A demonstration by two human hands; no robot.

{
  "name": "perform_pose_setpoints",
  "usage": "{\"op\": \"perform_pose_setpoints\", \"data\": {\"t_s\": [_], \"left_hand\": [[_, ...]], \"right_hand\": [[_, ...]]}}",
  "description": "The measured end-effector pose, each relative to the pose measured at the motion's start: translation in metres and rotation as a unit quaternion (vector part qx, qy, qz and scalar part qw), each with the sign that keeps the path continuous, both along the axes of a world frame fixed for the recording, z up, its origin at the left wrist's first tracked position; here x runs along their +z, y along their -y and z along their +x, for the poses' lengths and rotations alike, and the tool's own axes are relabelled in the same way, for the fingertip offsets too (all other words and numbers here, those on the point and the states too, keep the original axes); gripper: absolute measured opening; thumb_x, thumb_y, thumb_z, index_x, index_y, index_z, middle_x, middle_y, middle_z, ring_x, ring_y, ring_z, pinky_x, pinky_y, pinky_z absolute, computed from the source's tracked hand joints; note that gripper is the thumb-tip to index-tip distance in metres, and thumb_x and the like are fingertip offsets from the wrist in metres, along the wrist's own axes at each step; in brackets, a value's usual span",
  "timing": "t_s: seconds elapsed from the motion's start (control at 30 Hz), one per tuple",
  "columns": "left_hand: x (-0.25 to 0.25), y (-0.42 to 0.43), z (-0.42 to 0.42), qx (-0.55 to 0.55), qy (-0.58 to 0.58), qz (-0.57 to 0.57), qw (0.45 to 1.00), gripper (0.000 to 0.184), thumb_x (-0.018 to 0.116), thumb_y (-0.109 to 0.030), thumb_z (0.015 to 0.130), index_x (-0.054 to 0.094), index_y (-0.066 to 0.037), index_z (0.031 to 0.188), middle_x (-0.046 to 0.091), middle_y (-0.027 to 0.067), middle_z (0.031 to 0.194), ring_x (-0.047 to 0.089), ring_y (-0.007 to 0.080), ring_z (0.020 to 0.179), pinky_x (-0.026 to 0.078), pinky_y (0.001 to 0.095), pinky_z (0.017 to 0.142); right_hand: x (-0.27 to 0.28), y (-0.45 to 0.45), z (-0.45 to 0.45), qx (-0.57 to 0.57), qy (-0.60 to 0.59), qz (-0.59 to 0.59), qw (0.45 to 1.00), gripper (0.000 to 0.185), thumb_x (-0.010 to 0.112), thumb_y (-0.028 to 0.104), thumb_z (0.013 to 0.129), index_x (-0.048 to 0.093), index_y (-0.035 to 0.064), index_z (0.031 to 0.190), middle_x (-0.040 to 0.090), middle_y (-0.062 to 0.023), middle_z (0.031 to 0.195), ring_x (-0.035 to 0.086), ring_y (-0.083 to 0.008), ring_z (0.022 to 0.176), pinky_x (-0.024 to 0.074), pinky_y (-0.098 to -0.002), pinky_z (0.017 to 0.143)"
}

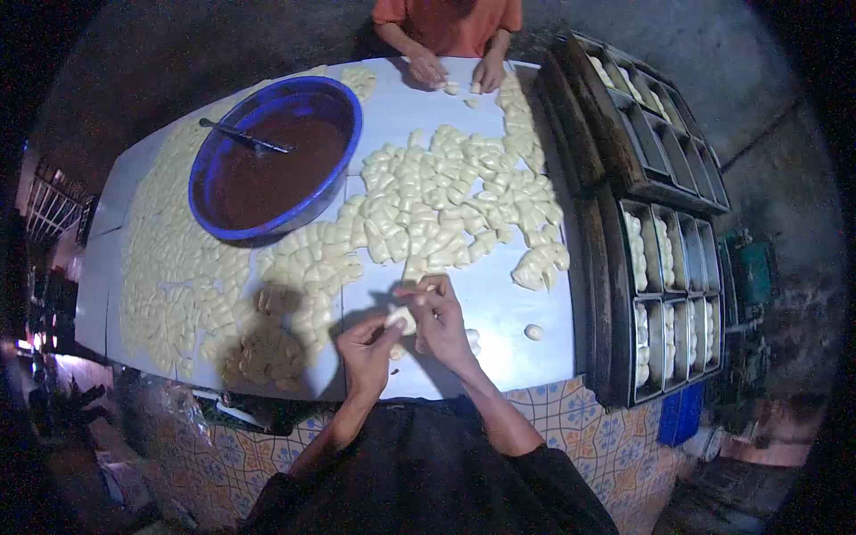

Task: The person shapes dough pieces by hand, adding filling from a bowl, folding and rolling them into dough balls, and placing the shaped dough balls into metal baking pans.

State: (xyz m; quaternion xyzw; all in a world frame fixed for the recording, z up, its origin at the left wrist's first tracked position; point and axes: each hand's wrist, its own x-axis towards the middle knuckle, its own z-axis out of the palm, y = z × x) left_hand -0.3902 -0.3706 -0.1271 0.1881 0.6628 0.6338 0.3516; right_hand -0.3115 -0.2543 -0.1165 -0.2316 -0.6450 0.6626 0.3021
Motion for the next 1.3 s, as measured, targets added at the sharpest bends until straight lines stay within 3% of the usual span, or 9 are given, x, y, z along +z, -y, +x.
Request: {"op": "perform_pose_setpoints", "data": {"t_s": [0.27,0.37,0.47,0.57,0.63,0.9,0.97,1.2,1.3], "left_hand": [[0.020,0.016,-0.041,-0.092,0.541,0.390,0.740,0.094,0.062,-0.064,0.076,0.037,0.004,0.136,0.054,0.0145,0.125,0.053,0.0252,0.113,0.041,0.0387,0.100],[0.020,-0.020,-0.102,-0.237,0.454,0.486,0.709,0.128,0.062,-0.081,0.060,0.022,0.009,0.142,0.045,0.0207,0.137,0.045,0.0312,0.125,0.036,0.0416,0.105],[0.034,-0.065,-0.215,0.018,0.006,0.128,0.992,0.079,0.032,-0.061,0.095,0.046,0.009,0.129,0.058,0.0216,0.121,0.057,0.0307,0.111,0.042,0.0420,0.098],[0.001,-0.116,-0.309,0.087,-0.461,-0.164,0.868,0.080,0.024,-0.066,0.094,0.063,0.004,0.093,0.065,0.0202,0.082,0.063,0.0347,0.083,0.045,0.0464,0.077],[-0.031,-0.120,-0.352,-0.229,-0.242,-0.293,0.896,0.079,0.023,-0.065,0.094,0.065,0.002,0.089,0.064,0.0229,0.083,0.061,0.0406,0.088,0.045,0.0492,0.081],[0.031,-0.049,-0.218,-0.017,-0.488,-0.152,0.859,0.093,0.012,-0.075,0.088,0.058,-0.002,0.122,0.064,0.0225,0.106,0.061,0.0320,0.093,0.044,0.0448,0.086],[0.035,-0.030,-0.183,-0.194,0.146,0.111,0.964,0.101,0.006,-0.078,0.085,0.042,0.000,0.138,0.060,0.0203,0.121,0.060,0.0286,0.102,0.042,0.0420,0.094],[0.042,-0.012,-0.072,-0.036,0.237,0.024,0.971,0.056,0.050,-0.029,0.098,0.034,-0.001,0.143,0.035,0.0162,0.145,0.042,0.0213,0.127,0.040,0.0436,0.101],[0.000,-0.006,-0.050,-0.074,-0.184,0.024,0.980,0.044,0.059,0.000,0.087,0.051,0.001,0.131,0.059,0.0130,0.109,0.062,0.0186,0.092,0.049,0.0259,0.080]], "right_hand": [[-0.008,0.007,-0.040,0.259,-0.053,-0.092,0.960,0.092,0.070,0.055,0.077,0.029,0.0034,0.142,0.035,-0.0104,0.141,0.032,-0.0259,0.134,0.0284,-0.0410,0.109],[-0.032,-0.007,-0.048,0.281,-0.032,-0.165,0.945,0.125,0.069,0.074,0.063,0.009,0.0066,0.150,0.020,-0.0128,0.151,0.026,-0.0259,0.136,0.0312,-0.0404,0.105],[-0.016,-0.014,-0.069,0.228,-0.048,-0.106,0.967,0.122,0.065,0.077,0.064,0.004,0.0188,0.152,0.016,-0.0098,0.152,0.033,-0.0244,0.126,0.0434,-0.0397,0.090],[-0.022,-0.016,-0.072,0.177,-0.020,-0.124,0.976,0.116,0.066,0.071,0.069,0.005,0.0190,0.152,0.019,-0.0100,0.151,0.035,-0.0235,0.125,0.0447,-0.0398,0.089],[-0.034,-0.015,-0.070,0.155,-0.010,-0.129,0.979,0.109,0.066,0.066,0.073,0.007,0.0189,0.152,0.023,-0.0094,0.150,0.038,-0.0227,0.124,0.0452,-0.0400,0.088],[-0.044,-0.009,-0.077,0.111,-0.080,-0.310,0.941,0.064,0.052,0.024,0.096,0.020,0.0085,0.149,0.043,-0.0096,0.137,0.052,-0.0180,0.113,0.0494,-0.0305,0.087],[-0.021,-0.005,-0.083,0.108,-0.126,-0.496,0.852,0.049,0.046,0.017,0.099,0.031,-0.0018,0.142,0.057,-0.0137,0.118,0.060,-0.0169,0.099,0.0514,-0.0264,0.084],[-0.024,0.019,-0.043,-0.032,0.015,0.006,0.999,0.037,0.063,-0.005,0.081,0.061,-0.0005,0.118,0.052,-0.0075,0.116,0.054,-0.0161,0.094,0.0447,-0.0284,0.081],[-0.025,0.014,-0.009,-0.001,0.062,0.281,0.958,0.041,0.064,-0.004,0.078,0.061,0.0025,0.118,0.049,-0.0118,0.117,0.053,-0.0198,0.096,0.0438,-0.0298,0.083]]}}
